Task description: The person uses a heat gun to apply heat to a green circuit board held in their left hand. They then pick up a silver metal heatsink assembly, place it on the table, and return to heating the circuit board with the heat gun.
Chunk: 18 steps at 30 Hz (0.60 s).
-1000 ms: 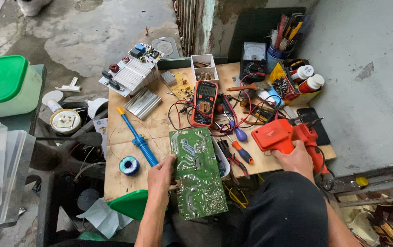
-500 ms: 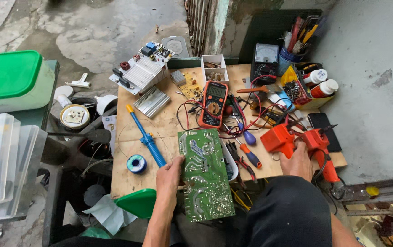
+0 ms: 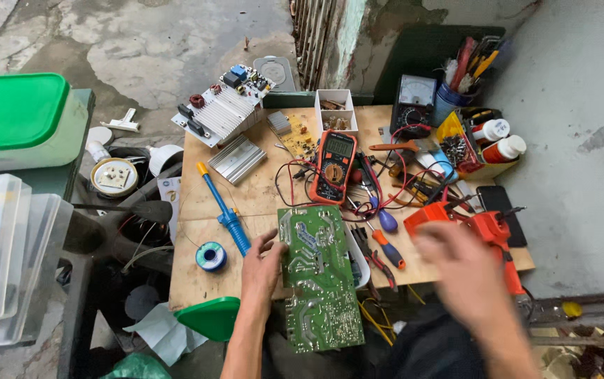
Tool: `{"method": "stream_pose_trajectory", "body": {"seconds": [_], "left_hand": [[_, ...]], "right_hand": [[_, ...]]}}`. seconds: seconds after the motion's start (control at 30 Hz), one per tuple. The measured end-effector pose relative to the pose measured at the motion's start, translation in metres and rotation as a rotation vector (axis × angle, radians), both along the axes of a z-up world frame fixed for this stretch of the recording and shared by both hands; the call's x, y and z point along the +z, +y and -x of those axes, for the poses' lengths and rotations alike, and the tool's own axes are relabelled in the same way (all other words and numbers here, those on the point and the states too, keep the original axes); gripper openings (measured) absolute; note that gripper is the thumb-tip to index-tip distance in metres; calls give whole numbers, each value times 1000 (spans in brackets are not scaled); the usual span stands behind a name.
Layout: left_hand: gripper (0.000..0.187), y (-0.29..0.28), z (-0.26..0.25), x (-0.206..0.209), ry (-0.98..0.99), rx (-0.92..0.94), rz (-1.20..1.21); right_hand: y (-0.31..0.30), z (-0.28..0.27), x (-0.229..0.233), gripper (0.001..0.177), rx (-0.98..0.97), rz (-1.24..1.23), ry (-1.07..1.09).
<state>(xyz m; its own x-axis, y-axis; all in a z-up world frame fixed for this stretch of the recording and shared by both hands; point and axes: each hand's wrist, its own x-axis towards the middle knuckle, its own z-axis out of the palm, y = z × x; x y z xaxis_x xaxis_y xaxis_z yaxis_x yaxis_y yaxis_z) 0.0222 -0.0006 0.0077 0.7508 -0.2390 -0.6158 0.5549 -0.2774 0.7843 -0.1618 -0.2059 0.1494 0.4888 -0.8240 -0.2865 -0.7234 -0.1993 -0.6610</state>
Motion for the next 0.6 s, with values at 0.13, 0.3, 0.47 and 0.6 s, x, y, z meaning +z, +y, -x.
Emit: {"method": "stream_pose_trajectory", "body": {"seconds": [0.13, 0.3, 0.47, 0.6], "left_hand": [[57, -9, -2, 3, 98, 128, 150], [54, -5, -3, 8, 219, 136, 150], [56, -3, 1, 18, 317, 242, 260], [54, -2, 7, -2, 247, 387, 390]], "right_hand": [[25, -54, -93, 55, 335, -108, 217], [33, -73, -133, 63, 55, -320, 48], [36, -72, -126, 60, -72, -414, -113], [44, -71, -100, 61, -149, -536, -213]]}}
